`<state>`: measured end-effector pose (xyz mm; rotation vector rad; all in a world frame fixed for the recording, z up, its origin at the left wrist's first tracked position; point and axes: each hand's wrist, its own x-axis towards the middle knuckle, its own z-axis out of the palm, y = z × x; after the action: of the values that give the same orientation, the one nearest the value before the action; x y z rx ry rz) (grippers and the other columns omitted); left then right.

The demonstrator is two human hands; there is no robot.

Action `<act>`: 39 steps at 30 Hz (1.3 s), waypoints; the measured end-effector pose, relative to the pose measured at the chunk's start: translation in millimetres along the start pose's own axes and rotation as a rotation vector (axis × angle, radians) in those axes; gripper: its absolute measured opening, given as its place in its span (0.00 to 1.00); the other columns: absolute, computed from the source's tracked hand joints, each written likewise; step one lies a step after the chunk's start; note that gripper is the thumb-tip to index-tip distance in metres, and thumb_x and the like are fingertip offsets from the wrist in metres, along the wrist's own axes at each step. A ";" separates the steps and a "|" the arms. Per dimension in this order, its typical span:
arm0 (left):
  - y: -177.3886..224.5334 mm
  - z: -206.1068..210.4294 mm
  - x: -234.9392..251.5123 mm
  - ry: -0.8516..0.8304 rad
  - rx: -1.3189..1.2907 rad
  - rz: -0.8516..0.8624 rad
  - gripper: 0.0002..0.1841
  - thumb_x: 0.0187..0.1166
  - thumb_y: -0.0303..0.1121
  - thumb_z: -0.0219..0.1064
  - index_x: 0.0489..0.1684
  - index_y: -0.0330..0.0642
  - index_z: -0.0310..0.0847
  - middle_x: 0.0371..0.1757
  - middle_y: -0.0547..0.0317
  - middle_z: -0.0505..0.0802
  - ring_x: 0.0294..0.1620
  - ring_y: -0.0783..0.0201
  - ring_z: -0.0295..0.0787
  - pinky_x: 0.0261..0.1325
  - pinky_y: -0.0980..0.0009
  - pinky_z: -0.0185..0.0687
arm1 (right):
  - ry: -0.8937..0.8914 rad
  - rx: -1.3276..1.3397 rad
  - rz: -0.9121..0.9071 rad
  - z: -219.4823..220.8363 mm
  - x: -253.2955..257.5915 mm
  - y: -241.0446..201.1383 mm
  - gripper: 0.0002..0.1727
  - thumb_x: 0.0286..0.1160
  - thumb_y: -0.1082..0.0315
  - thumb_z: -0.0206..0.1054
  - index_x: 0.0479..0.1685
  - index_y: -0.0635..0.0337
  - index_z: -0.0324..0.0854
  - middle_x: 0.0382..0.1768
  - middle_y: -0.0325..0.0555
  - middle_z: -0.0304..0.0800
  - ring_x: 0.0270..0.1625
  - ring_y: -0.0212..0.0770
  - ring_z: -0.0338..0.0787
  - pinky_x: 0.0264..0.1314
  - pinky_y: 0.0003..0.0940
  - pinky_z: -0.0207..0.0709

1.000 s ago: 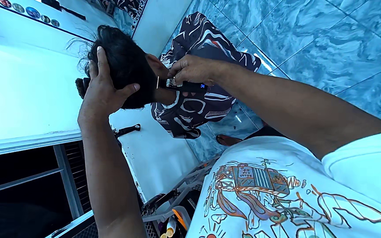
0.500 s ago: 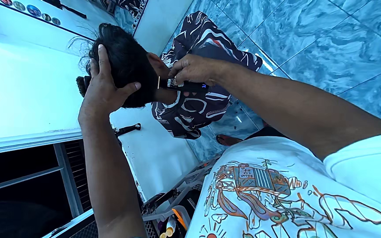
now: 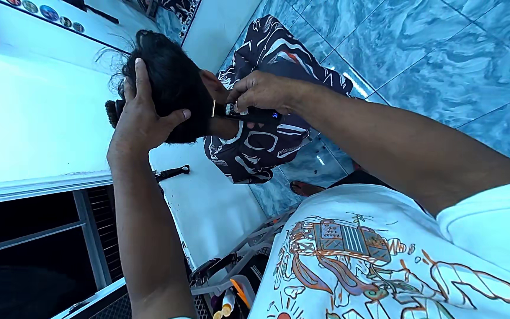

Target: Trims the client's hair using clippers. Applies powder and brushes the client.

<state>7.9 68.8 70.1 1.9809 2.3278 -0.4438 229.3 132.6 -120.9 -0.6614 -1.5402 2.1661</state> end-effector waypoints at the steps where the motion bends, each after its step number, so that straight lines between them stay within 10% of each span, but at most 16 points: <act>1: -0.3 0.4 0.1 0.002 0.002 0.003 0.69 0.62 0.67 0.77 0.99 0.53 0.24 0.95 0.30 0.46 0.93 0.33 0.53 0.85 0.34 0.61 | 0.002 -0.029 0.017 0.0 1.1 0.9 0.15 0.79 0.71 0.64 0.62 0.60 0.86 0.43 0.53 0.92 0.30 0.44 0.92 0.26 0.39 0.88; 39: 2.9 -1.8 1.9 -0.016 0.032 -0.019 0.69 0.62 0.69 0.75 0.99 0.54 0.24 0.95 0.31 0.47 0.94 0.33 0.50 0.86 0.35 0.59 | 0.022 -0.021 0.130 14.0 -7.7 -0.7 0.15 0.83 0.69 0.63 0.63 0.62 0.83 0.41 0.57 0.91 0.27 0.46 0.92 0.25 0.40 0.89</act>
<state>10.6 71.4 70.9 1.9622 2.3468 -0.4992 227.4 117.8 -115.2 -0.8106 -1.5490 2.2310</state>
